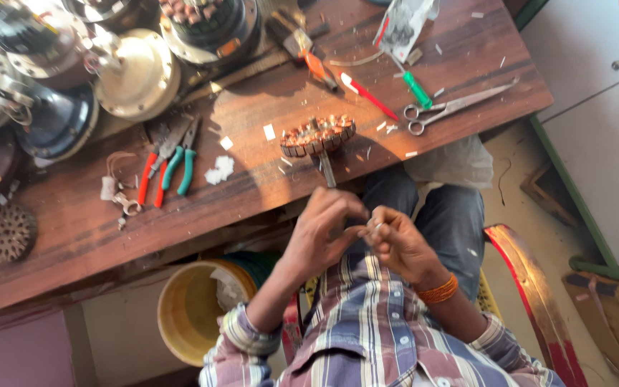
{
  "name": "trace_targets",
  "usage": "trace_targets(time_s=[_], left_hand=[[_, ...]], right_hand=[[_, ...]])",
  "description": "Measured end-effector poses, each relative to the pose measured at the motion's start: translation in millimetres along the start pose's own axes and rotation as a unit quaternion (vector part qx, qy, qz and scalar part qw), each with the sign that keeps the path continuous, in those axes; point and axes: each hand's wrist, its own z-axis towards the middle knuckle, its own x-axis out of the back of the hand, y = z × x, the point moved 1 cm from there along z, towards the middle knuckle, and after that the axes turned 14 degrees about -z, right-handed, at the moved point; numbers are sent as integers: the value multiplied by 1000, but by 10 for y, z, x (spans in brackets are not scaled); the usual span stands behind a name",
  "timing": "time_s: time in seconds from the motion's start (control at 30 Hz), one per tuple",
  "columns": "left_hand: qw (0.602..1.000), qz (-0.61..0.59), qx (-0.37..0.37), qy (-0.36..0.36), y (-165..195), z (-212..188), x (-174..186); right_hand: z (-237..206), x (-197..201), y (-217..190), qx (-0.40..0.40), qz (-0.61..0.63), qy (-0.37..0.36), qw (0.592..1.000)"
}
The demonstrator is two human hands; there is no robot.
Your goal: The person sits at a workbench fitting small white insulator pieces into the slots of a copper motor armature/commutator, pressing each piece in by hand and occasionally trimming pieces with scissors while working around the rotor.
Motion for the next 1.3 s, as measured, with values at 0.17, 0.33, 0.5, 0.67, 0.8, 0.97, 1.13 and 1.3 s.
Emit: trace_targets(time_s=[0.17,0.33,0.5,0.67,0.8,0.97,1.13,1.3], left_hand=[[976,207,-68,26,17,221,185],[952,297,-72,-6,-336,532,324],[932,360,-40,4,-632,725,179],[941,332,-41,54,-721,674,219],[980,138,-59,131,-714,613,346],[986,-1,-29,162,-777,600,370],[987,-30,57,146,-940,561,426],[985,-90,0,146,-998,527,469]], right_hand=[[-381,132,-66,50,22,43,998],[-664,245,-57,55,-5,64,996],[-753,403,-18,10,-120,119,986],[-687,452,-27,4,-224,194,955],[-540,417,-178,82,-302,266,912],[-395,321,-393,205,-302,264,893],[-198,125,-553,282,-358,233,859],[320,-210,-701,376,-550,163,727]])
